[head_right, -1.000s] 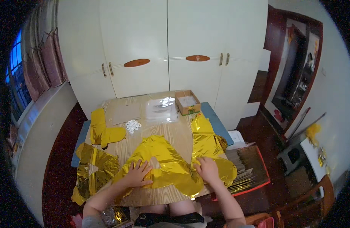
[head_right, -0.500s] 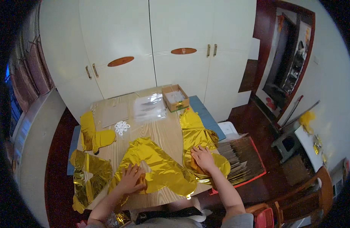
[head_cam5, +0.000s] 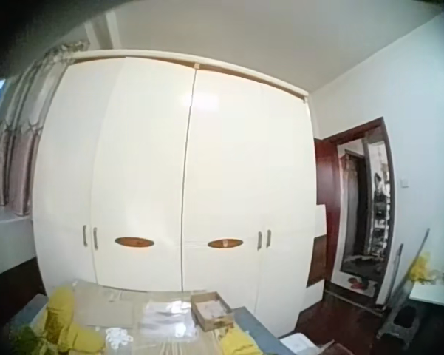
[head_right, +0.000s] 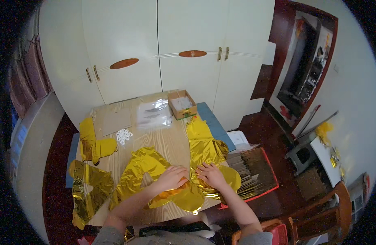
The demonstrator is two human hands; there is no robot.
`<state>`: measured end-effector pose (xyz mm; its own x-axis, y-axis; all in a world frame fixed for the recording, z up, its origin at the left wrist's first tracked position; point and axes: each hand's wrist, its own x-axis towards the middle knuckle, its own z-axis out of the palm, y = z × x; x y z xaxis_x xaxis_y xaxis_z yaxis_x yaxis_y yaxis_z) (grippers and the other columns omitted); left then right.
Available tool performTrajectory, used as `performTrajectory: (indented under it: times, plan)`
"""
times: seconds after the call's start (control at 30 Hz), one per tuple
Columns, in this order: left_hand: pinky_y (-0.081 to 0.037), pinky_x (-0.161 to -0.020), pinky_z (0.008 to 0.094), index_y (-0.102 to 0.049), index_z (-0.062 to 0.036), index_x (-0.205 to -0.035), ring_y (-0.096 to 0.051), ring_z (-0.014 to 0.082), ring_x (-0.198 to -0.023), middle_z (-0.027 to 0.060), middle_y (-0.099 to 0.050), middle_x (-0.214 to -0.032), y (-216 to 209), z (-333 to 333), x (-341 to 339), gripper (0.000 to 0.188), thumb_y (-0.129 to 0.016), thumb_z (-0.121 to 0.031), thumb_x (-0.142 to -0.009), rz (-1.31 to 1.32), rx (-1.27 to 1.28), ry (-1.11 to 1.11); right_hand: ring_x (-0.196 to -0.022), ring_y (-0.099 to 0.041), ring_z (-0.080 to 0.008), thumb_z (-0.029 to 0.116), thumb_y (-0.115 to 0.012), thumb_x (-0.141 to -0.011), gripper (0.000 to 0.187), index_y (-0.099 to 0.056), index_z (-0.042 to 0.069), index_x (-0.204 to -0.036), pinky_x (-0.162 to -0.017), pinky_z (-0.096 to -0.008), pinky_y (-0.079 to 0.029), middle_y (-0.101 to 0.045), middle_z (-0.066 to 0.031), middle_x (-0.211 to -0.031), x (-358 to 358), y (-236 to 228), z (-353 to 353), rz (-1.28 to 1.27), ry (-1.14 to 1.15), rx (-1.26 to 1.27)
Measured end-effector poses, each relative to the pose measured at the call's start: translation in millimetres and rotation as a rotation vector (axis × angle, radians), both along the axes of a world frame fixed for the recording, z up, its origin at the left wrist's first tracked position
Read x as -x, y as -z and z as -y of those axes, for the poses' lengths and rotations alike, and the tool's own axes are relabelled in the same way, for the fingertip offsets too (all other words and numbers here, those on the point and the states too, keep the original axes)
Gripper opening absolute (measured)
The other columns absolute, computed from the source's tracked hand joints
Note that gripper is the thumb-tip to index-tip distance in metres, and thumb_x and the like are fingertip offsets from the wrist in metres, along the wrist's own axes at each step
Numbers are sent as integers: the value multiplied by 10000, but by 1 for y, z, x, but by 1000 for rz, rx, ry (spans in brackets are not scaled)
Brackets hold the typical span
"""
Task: Folding and organizing gold-colored plastic film sheets at a workstation.
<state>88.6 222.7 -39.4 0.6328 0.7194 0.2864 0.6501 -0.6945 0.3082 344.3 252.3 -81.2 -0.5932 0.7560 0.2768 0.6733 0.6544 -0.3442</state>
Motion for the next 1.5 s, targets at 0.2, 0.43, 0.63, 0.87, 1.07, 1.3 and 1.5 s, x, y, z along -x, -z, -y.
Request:
performTrajectory:
  times: [0.2,0.43,0.63,0.87,1.07,1.3,1.5]
  plan:
    - [-415,-973,415,-623,-63,-1130,-557,288,-1138,100,-620,-1208,20,3,-17,375,-663,-312,-852,131,-42,-32,-1245,-532,-263,301,-599,-922,248,-730,132,-1047,-1094,-516,-319,-670,-33,-1191,-3,6,-7,-212,75,159]
    - [-493,-585,348,-694,-6,-846,-627,184,-623,91,-679,-726,28,-18,-48,316,-684,-321,-874,349,529,-345,-1241,-536,-267,281,-590,-922,244,-726,129,-1057,-1110,-517,-295,-668,-38,-1198,-3,4,-9,-226,58,203]
    - [-434,-463,273,-648,10,-720,-561,101,-513,31,-620,-628,42,-28,-62,291,-725,-245,-836,639,839,-401,-1236,-537,-280,276,-628,-898,248,-720,121,-1069,-1112,-521,-282,-666,-56,-1197,-9,6,-13,-258,34,236]
    - [-428,-435,305,-613,-3,-666,-560,127,-458,61,-586,-557,52,-29,-67,425,-767,-376,-801,614,722,-454,-1145,-593,-294,267,-710,-838,276,-715,80,-1041,-1075,-498,-321,-685,-87,-1137,-7,-14,-3,-267,18,182]
    - [-469,-467,346,-611,17,-669,-618,183,-483,105,-589,-540,38,-27,-65,491,-750,-435,-803,563,742,-458,-1000,-643,-256,269,-687,-861,259,-712,43,-985,-1009,-443,-380,-705,-89,-1050,-16,2,-22,-467,6,330]
    - [-517,-600,424,-629,11,-704,-665,303,-620,150,-632,-611,10,-9,-66,415,-706,-378,-825,393,109,-509,-826,-644,-138,171,-644,-904,223,-690,-16,-1015,-731,-285,-501,-718,-103,-970,-23,-3,-27,-673,122,560]
    - [-531,-685,425,-639,-17,-904,-673,329,-743,145,-689,-812,-20,-13,-71,383,-723,-377,-801,466,372,-432,-887,-643,-200,146,-640,-903,181,-702,-6,-980,-809,-320,-492,-699,-109,-975,-16,-32,-20,-492,25,402]
